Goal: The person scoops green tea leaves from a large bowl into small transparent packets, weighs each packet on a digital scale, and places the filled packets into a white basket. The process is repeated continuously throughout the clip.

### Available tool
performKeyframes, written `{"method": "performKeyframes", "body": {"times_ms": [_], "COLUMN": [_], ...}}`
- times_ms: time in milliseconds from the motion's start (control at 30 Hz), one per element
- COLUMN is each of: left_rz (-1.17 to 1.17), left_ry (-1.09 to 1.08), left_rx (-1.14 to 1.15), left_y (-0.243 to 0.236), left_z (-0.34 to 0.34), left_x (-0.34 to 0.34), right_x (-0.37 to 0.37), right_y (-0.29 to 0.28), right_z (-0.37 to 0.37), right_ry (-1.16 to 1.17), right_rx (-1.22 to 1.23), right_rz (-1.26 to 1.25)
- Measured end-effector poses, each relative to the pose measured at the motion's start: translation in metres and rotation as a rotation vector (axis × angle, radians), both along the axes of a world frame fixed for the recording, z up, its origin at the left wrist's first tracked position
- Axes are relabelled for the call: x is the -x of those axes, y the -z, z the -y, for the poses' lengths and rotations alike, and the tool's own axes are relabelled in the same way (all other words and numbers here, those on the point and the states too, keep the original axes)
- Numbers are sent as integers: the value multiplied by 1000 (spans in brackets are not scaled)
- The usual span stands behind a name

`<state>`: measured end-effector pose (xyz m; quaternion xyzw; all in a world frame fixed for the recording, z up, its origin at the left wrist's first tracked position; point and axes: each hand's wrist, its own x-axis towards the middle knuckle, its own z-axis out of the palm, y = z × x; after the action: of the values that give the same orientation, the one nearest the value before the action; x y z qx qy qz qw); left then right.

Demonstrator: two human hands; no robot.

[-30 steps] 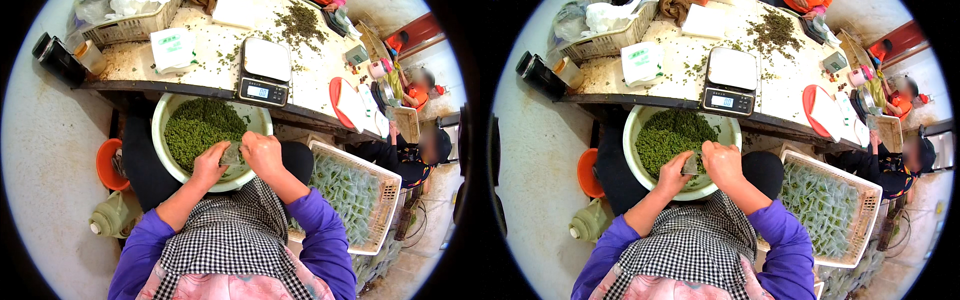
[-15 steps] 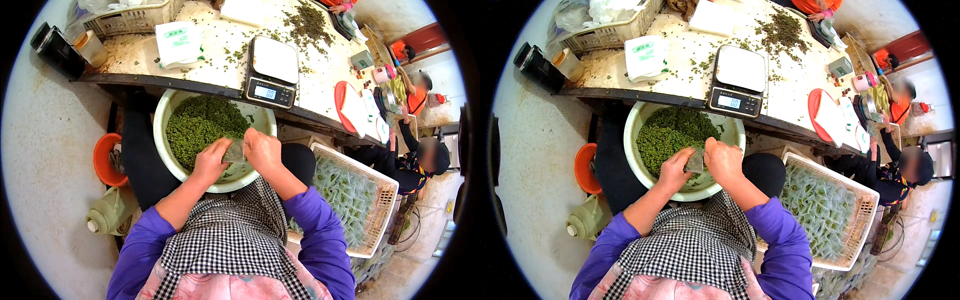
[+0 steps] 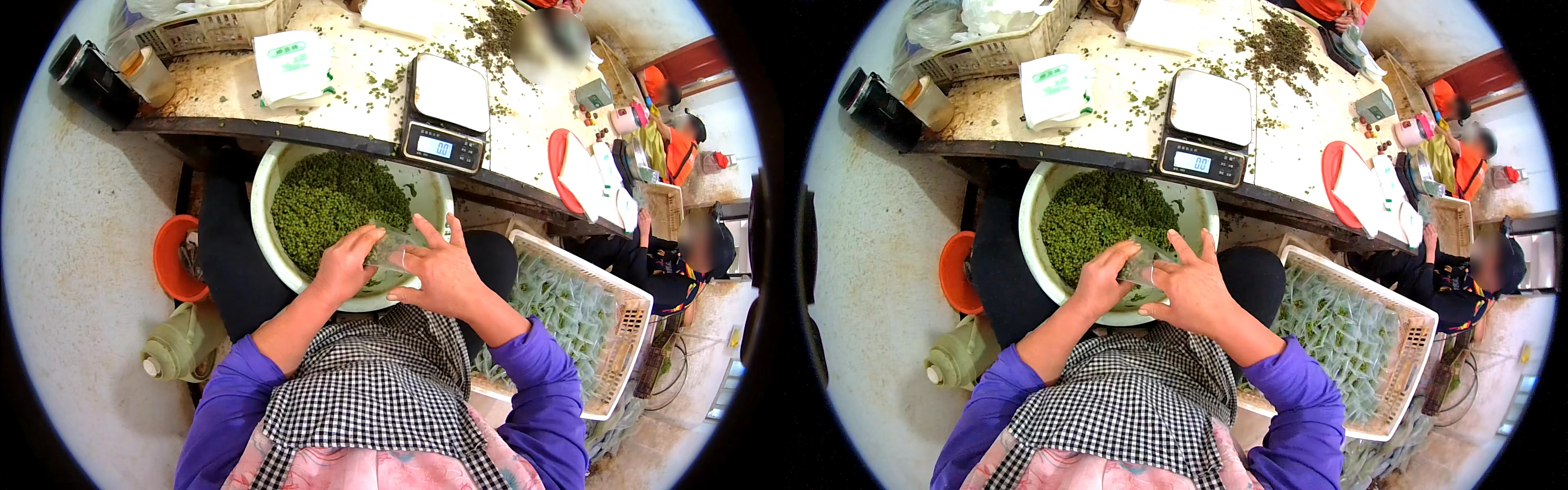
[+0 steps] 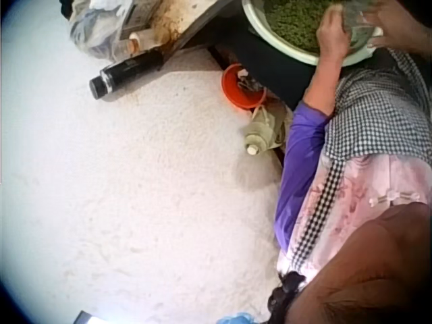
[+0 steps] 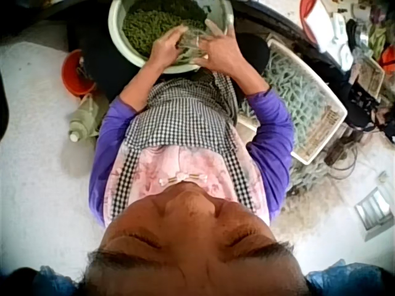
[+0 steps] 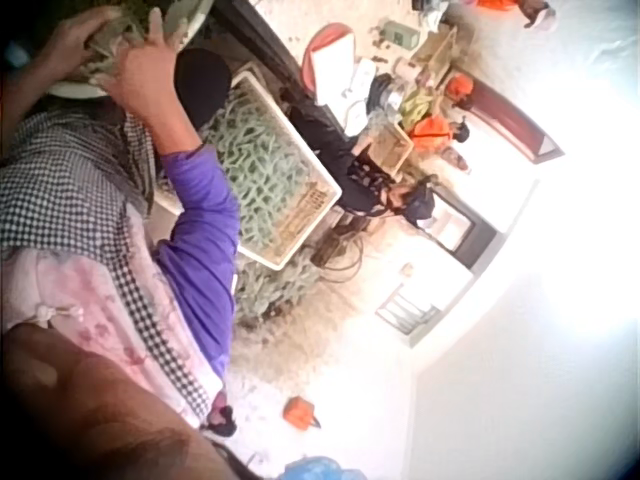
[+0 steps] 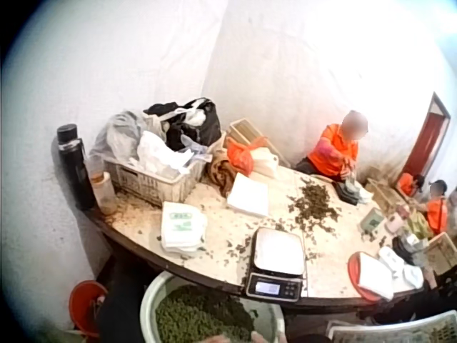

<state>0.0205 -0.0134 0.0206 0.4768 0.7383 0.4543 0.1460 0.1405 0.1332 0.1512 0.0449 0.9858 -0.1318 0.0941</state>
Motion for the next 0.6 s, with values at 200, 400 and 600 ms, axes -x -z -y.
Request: {"method": "performKeyframes", "body": {"times_ms": [200, 400, 600], "left_rz": [-93, -100, 104], "left_ry": [-32, -25, 19], "left_rx": [-1, 71, 183], "left_y": [10, 18, -4], "left_z": [1, -1, -10], "left_x": [-3, -4, -6], "right_x": [18, 19, -20], "right_y": [27, 61, 16], "right_z": [7, 13, -14], "right_ry": [-42, 14, 157], "right_rx": [1, 125, 258], "right_rz": [123, 158, 35]}}
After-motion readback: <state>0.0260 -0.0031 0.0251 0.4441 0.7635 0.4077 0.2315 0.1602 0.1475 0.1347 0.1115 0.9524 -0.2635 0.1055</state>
